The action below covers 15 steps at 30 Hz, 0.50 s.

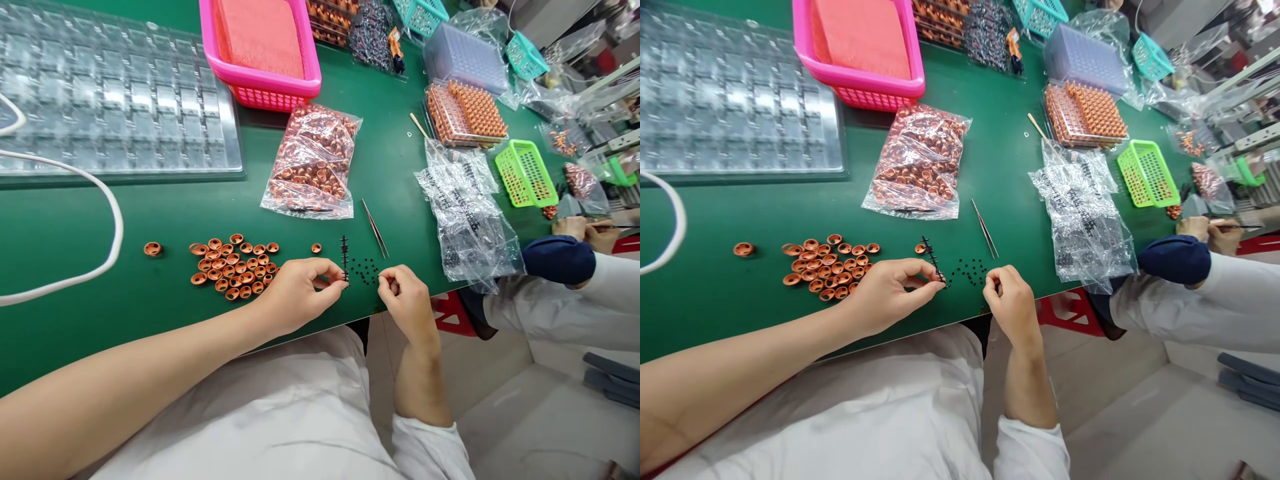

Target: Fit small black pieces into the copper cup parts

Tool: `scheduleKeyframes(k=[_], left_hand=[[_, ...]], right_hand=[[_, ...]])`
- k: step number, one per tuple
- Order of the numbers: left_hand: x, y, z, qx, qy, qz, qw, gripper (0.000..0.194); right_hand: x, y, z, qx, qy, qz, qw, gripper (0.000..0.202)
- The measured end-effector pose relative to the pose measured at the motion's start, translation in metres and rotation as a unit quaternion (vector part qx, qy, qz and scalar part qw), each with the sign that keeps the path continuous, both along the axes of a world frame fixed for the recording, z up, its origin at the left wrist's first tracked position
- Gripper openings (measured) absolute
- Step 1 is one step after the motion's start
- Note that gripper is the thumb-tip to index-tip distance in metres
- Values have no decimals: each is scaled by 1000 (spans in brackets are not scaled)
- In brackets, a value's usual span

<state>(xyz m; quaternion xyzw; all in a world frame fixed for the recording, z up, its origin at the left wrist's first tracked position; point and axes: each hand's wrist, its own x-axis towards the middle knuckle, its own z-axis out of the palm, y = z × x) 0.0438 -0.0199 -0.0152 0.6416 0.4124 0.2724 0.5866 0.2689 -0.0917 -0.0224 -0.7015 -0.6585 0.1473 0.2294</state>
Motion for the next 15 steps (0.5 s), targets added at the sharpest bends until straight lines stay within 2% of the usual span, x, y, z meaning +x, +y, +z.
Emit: scheduleKeyframes(k=[15], left_hand=[[0,2,-1,-12,-1,-4,1000,13]], right_hand=[[-3,2,-7,69,-144,31,987,16]])
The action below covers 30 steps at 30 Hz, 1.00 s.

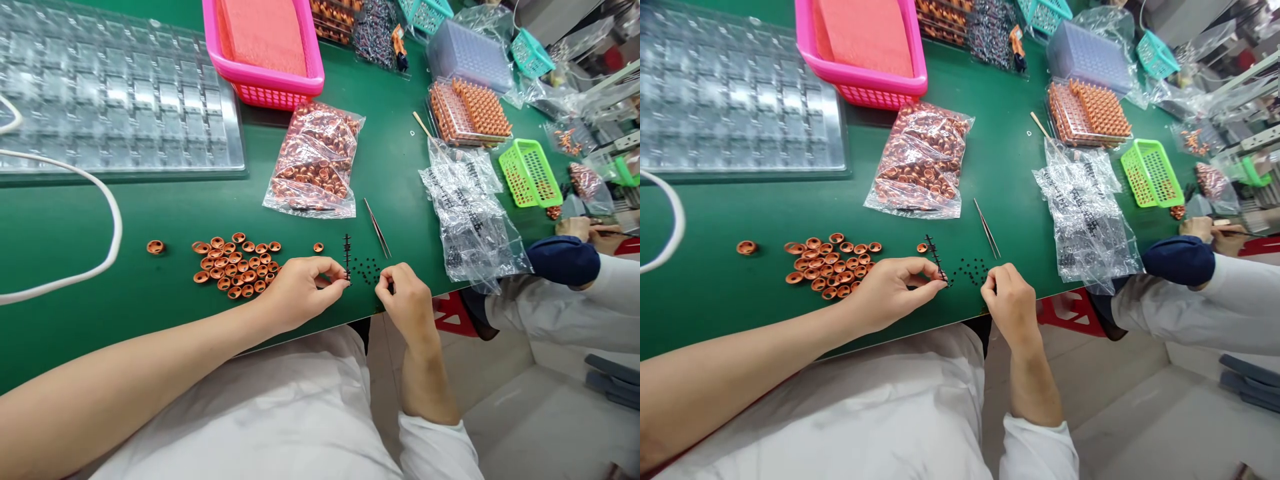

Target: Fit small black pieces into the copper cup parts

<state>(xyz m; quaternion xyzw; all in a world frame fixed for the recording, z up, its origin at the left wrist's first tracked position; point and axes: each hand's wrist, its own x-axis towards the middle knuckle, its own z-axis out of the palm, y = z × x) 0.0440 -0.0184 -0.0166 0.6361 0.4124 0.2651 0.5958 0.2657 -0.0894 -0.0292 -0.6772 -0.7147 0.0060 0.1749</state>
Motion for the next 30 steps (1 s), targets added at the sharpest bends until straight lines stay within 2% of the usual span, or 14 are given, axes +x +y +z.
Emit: scheduleKeyframes(k=[3,7,12,16,19,23,27,30], left_hand=[[0,1,1,-5,-4,0,1000,13],[-1,2,4,-31,-19,-14,999,15],[-1,2,8,-60,-26,-36,997,16],[-1,2,8,-65,-28,-58,996,16],[-1,2,8,-65,-33,-66,995,15],[-1,0,6,-39,-21,-64,997,14],[0,-3,5,-10,7,-19,1000,14],[1,-3,6,4,17,13,1000,15]], right_hand=[[0,-2,1,22,24,-15,999,15],[-9,-9,11,47,163,-51,984,9],[-33,-15,19,-66,350,-28,934,7],[-42,-13,17,-99,401,-12,911,8],[-41,-11,17,-102,389,-2,915,9],[-43,-10,16,-71,326,29,942,11],[-55,-7,8,62,174,52,981,14],[-65,-5,2,138,81,51,986,15]])
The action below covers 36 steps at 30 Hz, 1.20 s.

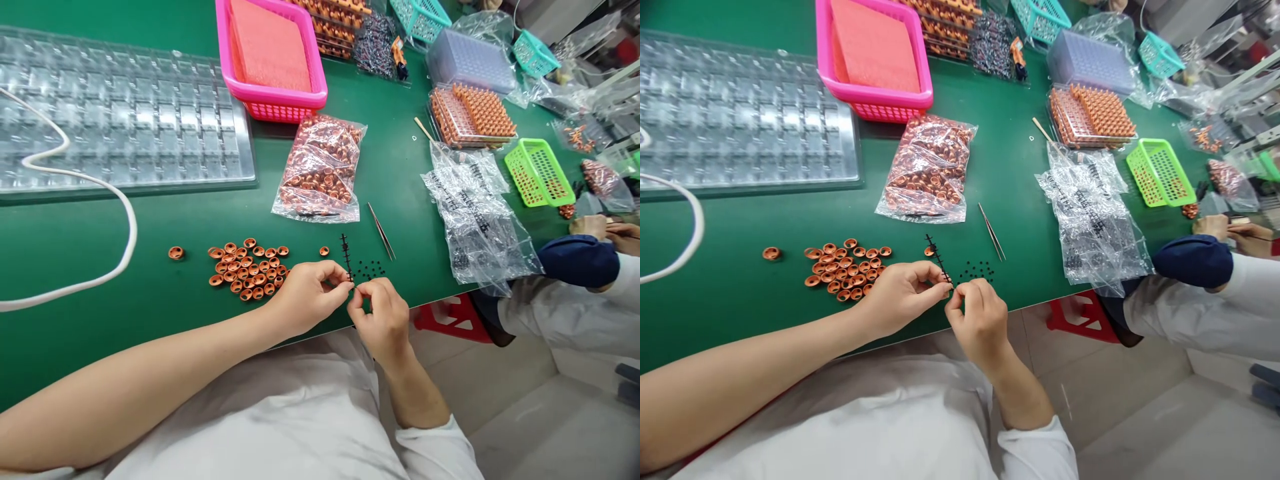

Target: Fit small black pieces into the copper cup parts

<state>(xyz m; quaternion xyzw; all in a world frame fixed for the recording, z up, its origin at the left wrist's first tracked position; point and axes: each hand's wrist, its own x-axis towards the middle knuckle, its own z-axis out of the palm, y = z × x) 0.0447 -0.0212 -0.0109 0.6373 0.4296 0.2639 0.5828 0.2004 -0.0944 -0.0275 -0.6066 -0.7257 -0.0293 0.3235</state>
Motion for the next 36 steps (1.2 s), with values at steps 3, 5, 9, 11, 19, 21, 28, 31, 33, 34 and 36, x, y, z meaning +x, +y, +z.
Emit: scheduleKeyframes(k=[3,5,9,11,19,21,28,31,33,34,36], left_hand=[[0,2,1,13,4,14,1000,15],[0,3,1,18,3,20,1000,15],[-2,1,2,37,1,27,999,13],[-2,-1,3,53,4,31,998,13],[-2,1,2,36,-9,27,999,15],[-3,2,2,26,-9,13,1000,16],[-4,4,2,27,-9,-28,999,16],[-3,5,8,33,5,-38,999,16],[-3,6,14,33,18,-48,998,16],[-3,6,17,31,26,-53,998,16],[-5,6,24,23,40,-67,997,17]], right_hand=[[-8,2,-2,13,10,-31,999,16],[-13,4,-2,16,33,-48,998,17],[-19,8,-5,22,73,-72,995,16],[-16,9,-8,23,97,-104,990,14],[56,2,-4,-95,167,-183,964,9],[71,1,-1,-145,142,-159,966,11],[80,6,0,-200,47,-35,978,16],[81,7,-3,-190,24,-18,981,15],[82,7,-5,-182,9,-11,983,16],[83,7,-6,-177,1,-9,984,16],[85,8,-8,-167,-13,-7,986,16]])
